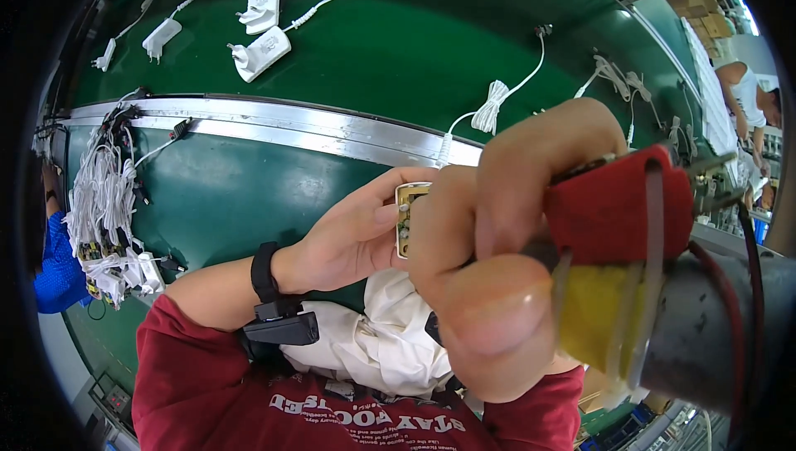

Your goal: The person applies a substance to a circuit board using a dispenser, places the board into a plastic housing, and sets the assembled charger on the conveyor belt, repeating the process.

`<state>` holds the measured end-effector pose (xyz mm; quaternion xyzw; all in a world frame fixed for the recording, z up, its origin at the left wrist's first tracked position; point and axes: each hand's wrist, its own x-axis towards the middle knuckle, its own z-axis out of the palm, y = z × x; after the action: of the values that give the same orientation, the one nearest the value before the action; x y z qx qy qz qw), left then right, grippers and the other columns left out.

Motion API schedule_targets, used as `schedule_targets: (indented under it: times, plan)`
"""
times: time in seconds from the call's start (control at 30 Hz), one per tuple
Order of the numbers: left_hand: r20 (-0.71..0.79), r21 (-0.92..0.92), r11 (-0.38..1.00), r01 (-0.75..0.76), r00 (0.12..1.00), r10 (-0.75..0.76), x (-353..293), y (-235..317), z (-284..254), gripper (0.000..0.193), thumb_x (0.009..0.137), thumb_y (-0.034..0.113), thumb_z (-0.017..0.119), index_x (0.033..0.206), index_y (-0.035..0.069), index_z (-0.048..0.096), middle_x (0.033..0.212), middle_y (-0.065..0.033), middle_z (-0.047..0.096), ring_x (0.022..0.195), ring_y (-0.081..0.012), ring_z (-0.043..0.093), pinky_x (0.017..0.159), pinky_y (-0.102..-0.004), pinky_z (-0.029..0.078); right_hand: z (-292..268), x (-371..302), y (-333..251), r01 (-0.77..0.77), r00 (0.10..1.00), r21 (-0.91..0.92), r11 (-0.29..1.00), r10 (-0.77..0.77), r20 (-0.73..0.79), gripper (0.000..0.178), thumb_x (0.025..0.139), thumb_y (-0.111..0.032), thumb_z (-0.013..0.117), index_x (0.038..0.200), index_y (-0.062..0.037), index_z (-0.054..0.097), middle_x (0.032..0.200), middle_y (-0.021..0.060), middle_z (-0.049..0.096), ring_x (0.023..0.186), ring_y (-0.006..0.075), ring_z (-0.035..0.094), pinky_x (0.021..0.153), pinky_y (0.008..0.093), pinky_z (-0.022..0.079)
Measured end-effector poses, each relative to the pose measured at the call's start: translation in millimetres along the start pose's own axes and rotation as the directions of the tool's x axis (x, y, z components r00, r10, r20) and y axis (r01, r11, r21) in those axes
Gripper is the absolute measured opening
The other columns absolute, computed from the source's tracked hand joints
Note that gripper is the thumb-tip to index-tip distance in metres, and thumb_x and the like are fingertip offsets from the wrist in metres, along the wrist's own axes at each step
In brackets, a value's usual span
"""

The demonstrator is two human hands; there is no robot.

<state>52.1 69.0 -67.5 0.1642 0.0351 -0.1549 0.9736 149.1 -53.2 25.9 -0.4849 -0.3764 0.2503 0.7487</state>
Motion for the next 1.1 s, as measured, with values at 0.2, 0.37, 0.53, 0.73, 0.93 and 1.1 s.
schedule_targets:
  times: [0.2,0.37,0.53,0.73,0.93,1.1]
  plan:
    - [0.008,-0.021,1.0,-0.02,1.0,0.02,1.8,0.4,-0.8,0.041,0.097,0.016,0.04,0.135,0.007,0.026,0.135,-0.0126,0.038,0.127,-0.0242,0.04,0.1,-0.0488,0.041,-0.4,-1.9,4.5,0.003,1.0,0.091,0.996,-0.004,0.009,0.035,0.095,-0.042,0.04,0.101,-0.0083,0.033,0.051,0.001,0.039,0.037,0.0077,0.034,0.036,0.0229,0.028]
    - [0.01,-0.018,1.0,-0.003,1.0,0.003,3.9,1.5,-1.2,0.041,0.097,0.016,0.04,0.135,0.008,0.026,0.136,-0.0124,0.037,0.127,-0.0236,0.039,0.1,-0.048,0.041,0.5,-3.7,4.7,-0.023,0.998,0.03,0.999,0.025,-0.06,0.038,0.096,-0.043,0.039,0.105,-0.0063,0.033,0.05,0.0002,0.038,0.036,0.0072,0.032,0.036,0.0224,0.026]
    - [-0.02,0.082,0.995,-0.052,0.998,0.054,9.7,3.3,1.3,0.04,0.096,0.015,0.039,0.134,0.008,0.028,0.134,-0.0116,0.038,0.127,-0.023,0.039,0.101,-0.0486,0.04,0.9,-2.6,0.4,-0.024,0.994,-0.02,1.0,0.022,-0.107,0.042,0.096,-0.044,0.037,0.11,-0.0042,0.034,0.049,-0.0005,0.036,0.036,0.0066,0.03,0.035,0.0219,0.024]
    - [0.471,0.879,-0.192,-0.436,0.734,0.49,97.0,49.2,10.2,0.041,0.083,0.013,0.06,0.119,0.003,0.042,0.107,-0.0152,0.048,0.103,-0.0258,0.053,0.079,-0.0352,0.051,5.8,4.6,-10.3,-0.021,0.996,-0.103,0.994,0.011,-0.091,0.044,0.096,-0.043,0.037,0.112,-0.0024,0.034,0.048,-0.0013,0.034,0.035,0.006,0.028,0.035,0.0214,0.022]
    - [0.484,0.672,-0.74,0.042,0.731,0.481,107.7,69.8,20.3,0.039,0.074,0.014,0.067,0.104,-0.001,0.046,0.094,-0.0153,0.05,0.089,-0.0293,0.055,0.067,-0.0329,0.05,17.6,3.0,-16.8,-0.046,0.983,-0.139,0.989,0.02,-0.182,0.038,0.096,-0.038,0.04,0.107,-0.0019,0.036,0.047,-0.0018,0.032,0.036,0.0053,0.026,0.035,0.0208,0.02]
    - [0.317,0.465,-0.841,0.277,0.835,0.45,45.9,102.9,46.7,0.04,0.071,0.016,0.07,0.1,0.0,0.048,0.093,-0.0143,0.054,0.089,-0.0294,0.057,0.068,-0.0359,0.05,16.9,4.4,-29.8,-0.072,0.966,-0.172,0.982,0.026,-0.256,0.035,0.096,-0.034,0.041,0.105,-0.0009,0.036,0.047,-0.0016,0.032,0.036,0.0052,0.027,0.035,0.0208,0.02]
